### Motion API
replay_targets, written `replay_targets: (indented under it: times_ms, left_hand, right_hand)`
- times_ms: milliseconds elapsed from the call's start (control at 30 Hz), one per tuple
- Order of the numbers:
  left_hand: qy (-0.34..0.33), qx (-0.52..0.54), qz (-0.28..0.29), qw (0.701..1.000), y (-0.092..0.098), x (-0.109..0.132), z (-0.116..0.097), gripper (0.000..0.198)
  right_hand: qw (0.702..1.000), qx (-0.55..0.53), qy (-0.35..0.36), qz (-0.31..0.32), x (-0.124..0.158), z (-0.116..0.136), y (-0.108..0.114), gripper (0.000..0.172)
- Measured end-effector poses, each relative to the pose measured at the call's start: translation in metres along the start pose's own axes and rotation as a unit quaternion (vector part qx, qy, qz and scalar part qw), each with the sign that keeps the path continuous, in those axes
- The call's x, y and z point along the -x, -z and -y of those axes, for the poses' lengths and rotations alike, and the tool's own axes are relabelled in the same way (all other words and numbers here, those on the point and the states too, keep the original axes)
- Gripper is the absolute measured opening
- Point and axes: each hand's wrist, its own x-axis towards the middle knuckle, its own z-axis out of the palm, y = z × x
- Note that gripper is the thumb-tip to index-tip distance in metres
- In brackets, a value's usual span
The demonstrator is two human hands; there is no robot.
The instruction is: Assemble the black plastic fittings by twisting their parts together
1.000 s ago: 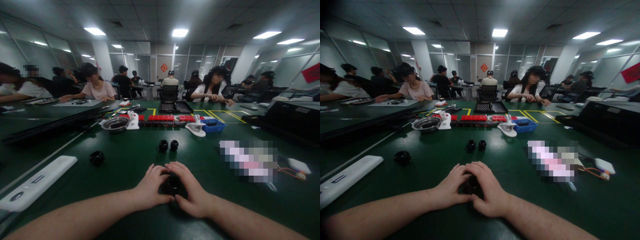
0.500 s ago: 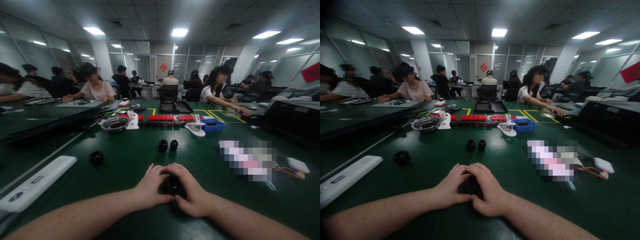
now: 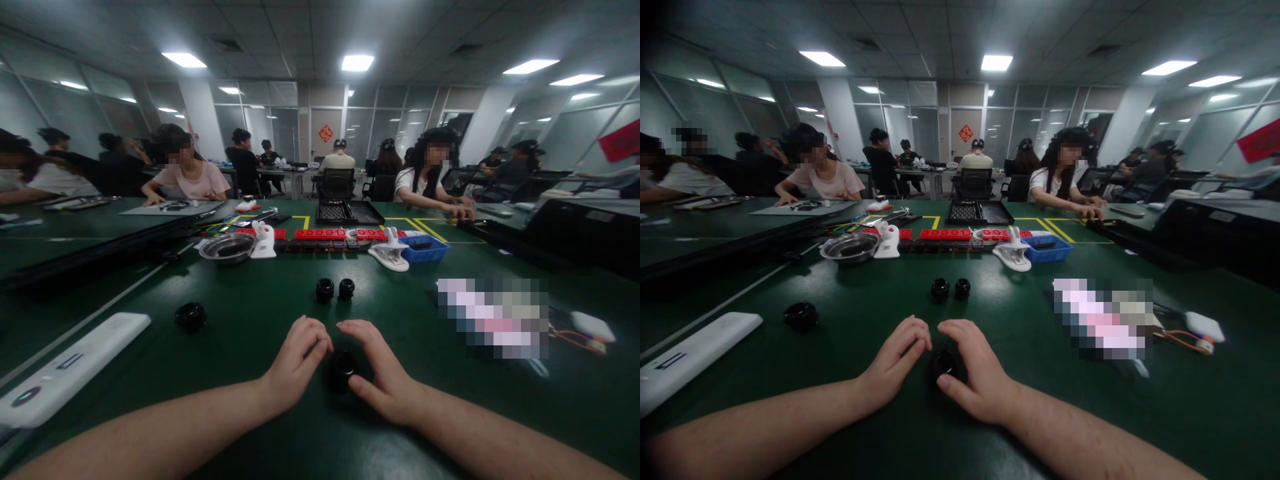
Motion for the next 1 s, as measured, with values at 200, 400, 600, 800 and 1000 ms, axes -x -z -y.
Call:
replay_targets:
  times_ms: [200, 400, 600, 800, 1000]
  left_hand:
    - [-0.011, 0.019, -0.012, 1.000, 0.001, -0.001, -0.001, 0.043]
    - [-0.017, 0.036, -0.013, 0.999, 0.002, 0.001, -0.003, 0.051]
    - [0.033, 0.036, 0.007, 0.999, 0.000, 0.000, 0.001, 0.065]
    - [0.005, 0.009, 0.093, 0.996, -0.005, 0.002, 0.012, 0.082]
    - [0.012, -0.074, 0.135, 0.988, -0.010, -0.002, 0.011, 0.058]
  right_hand:
    - [1.000, 0.017, -0.016, -0.009, 0.000, 0.000, -0.001, 0.044]
    - [0.999, 0.027, -0.021, -0.017, -0.001, 0.001, -0.001, 0.042]
    - [0.999, 0.033, -0.029, -0.031, -0.001, -0.001, -0.002, 0.041]
    - [0.998, 0.034, -0.037, -0.042, 0.000, -0.003, -0.003, 0.038]
    - [0.996, 0.056, -0.046, -0.048, -0.002, -0.003, -0.004, 0.039]
